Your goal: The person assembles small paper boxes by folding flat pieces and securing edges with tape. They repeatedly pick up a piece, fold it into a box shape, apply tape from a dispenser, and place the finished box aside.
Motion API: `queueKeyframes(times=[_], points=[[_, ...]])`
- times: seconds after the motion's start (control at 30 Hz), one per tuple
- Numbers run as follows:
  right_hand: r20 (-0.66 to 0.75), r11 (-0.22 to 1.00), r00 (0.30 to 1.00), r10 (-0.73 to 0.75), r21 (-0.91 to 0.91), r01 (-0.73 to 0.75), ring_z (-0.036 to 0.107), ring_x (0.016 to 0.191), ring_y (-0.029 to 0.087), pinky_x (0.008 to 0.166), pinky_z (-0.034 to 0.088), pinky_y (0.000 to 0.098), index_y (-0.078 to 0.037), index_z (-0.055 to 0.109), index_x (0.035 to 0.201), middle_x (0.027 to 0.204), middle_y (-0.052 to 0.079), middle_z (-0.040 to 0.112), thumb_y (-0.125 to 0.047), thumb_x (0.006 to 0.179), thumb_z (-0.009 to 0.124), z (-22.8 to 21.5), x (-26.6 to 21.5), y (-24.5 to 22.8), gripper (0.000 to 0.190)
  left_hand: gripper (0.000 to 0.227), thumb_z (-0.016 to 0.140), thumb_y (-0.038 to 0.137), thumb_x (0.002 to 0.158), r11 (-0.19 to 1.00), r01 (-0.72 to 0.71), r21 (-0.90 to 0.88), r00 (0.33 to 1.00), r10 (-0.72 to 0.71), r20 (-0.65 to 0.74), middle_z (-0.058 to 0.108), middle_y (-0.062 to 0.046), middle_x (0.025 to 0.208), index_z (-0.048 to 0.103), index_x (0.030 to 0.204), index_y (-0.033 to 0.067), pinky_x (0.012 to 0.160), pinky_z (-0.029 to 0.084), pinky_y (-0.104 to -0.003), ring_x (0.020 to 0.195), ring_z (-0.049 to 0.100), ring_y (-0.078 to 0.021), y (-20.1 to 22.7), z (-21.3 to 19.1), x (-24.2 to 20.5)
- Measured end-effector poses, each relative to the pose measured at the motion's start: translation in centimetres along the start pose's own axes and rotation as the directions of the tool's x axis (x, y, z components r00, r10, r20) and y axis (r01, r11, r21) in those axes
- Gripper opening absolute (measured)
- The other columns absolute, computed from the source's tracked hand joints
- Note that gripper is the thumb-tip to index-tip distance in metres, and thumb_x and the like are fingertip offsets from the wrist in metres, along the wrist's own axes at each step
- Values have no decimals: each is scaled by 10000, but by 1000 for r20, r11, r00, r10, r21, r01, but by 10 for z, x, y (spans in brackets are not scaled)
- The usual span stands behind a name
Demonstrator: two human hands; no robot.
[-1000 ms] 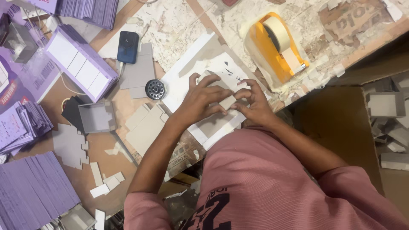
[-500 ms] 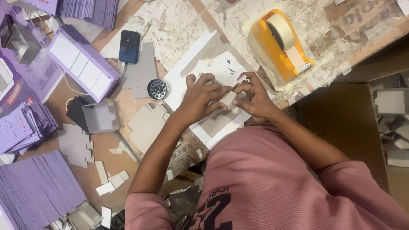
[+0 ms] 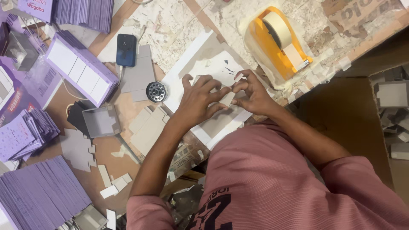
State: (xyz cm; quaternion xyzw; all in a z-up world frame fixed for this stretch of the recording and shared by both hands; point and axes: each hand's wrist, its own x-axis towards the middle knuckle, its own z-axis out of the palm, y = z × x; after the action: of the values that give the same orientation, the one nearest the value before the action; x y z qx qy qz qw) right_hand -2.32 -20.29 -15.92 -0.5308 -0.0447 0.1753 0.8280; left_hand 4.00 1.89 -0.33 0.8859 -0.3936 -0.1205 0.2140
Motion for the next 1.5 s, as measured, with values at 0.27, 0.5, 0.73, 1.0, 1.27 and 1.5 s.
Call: queueKeyframes(times=[0.27, 0.5, 0.73, 1.0, 1.27, 1.5], points=[[27, 1000, 1000, 5, -29, -4, 551, 1215, 115, 987, 546, 289, -93, 324, 1478, 1077, -19, 582, 51, 868, 788, -2, 3, -2, 780, 502, 844, 378, 771, 995, -52, -90, 998, 55, 30, 706, 10, 1105, 754, 1231, 198, 1023, 263, -585, 1048, 588, -195, -5, -4, 7], [154, 999, 988, -13, 37, 8, 563, 1332, 151, 1186, 406, 377, -95, 322, 1472, 1053, -12, 617, 33, 907, 782, -2, 12, -17, 740, 507, 815, 407, 819, 998, 30, -54, 998, -27, 49, 580, 3, 835, 750, 1268, 182, 872, 284, -460, 841, 523, -192, 2, -2, 1], [268, 967, 957, 111, -250, -43, 468, 1318, 141, 1180, 342, 370, -57, 280, 1491, 1225, 16, 567, -42, 909, 777, -5, 27, -40, 765, 543, 812, 444, 847, 989, 139, -44, 986, -143, -88, 546, -1, 819, 728, 1287, 135, 809, 287, -402, 808, 495, -181, 17, 13, -16], [326, 985, 941, 96, -167, -43, 524, 1256, 165, 1181, 351, 377, -68, 247, 1531, 1156, 52, 618, -86, 920, 774, -4, 33, -43, 807, 522, 822, 415, 835, 987, 162, -10, 970, -161, -182, 545, -4, 821, 746, 1271, 139, 780, 274, -400, 791, 493, -186, 22, 23, -23], [-22, 936, 998, 60, -347, -64, 675, 1051, 190, 927, 623, 348, -48, 605, 1272, 1214, 118, 594, -139, 1046, 593, -2, 7, -77, 244, 522, 805, 446, 851, 986, 167, -5, 965, -164, -206, 557, -8, 808, 745, 1270, 141, 785, 279, -401, 789, 500, -183, 22, 26, -23], [73, 883, 976, 205, -445, -152, 666, 815, 97, 755, 550, 265, 0, 670, 992, 845, 21, 720, -197, 1040, 589, 20, -8, -86, 219, 500, 808, 416, 864, 989, 147, -7, 965, -145, -219, 582, 12, 838, 741, 1273, 138, 794, 281, -402, 806, 506, -184, 22, 25, -21]])
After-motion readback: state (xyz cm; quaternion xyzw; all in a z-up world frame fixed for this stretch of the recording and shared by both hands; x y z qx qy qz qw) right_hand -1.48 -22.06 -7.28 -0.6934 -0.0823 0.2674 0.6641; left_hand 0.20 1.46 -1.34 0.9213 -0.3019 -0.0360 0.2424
